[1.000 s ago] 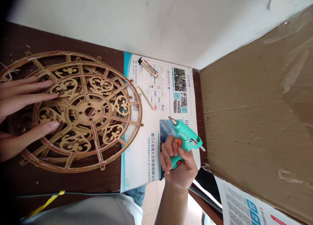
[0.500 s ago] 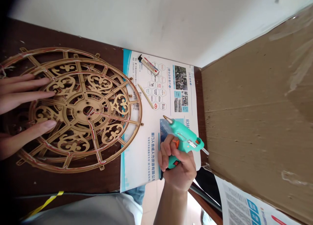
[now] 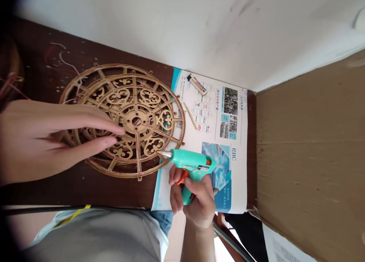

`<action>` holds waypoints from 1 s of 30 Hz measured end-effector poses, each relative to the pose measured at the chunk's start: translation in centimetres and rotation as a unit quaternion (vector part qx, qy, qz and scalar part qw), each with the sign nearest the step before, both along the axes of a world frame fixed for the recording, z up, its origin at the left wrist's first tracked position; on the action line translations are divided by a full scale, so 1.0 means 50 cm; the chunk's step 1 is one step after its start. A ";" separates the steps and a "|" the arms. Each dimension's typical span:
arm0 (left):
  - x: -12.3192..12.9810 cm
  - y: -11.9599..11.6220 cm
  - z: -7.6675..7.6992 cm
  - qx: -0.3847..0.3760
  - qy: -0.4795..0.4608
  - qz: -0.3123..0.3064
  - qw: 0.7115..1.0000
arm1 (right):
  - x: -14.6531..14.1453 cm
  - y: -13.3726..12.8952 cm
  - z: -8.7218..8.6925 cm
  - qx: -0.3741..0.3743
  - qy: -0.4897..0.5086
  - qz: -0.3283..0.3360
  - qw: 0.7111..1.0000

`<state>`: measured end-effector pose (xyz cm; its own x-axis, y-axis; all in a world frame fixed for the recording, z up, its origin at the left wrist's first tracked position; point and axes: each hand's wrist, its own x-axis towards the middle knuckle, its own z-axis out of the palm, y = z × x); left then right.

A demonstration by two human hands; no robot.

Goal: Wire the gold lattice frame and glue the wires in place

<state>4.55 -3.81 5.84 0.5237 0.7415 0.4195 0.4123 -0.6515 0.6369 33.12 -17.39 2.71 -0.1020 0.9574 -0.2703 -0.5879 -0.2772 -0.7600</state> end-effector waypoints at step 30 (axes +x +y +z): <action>0.058 -0.072 -0.028 -0.155 -0.095 -0.120 0.976 | -0.033 0.013 -0.019 0.004 -0.037 -0.053 0.998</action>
<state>7.45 -7.39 4.43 0.6327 0.7134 0.3013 0.1271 -0.4794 0.8683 31.47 -16.75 1.76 0.0202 0.9640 -0.2650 -0.5561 -0.2094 -0.8043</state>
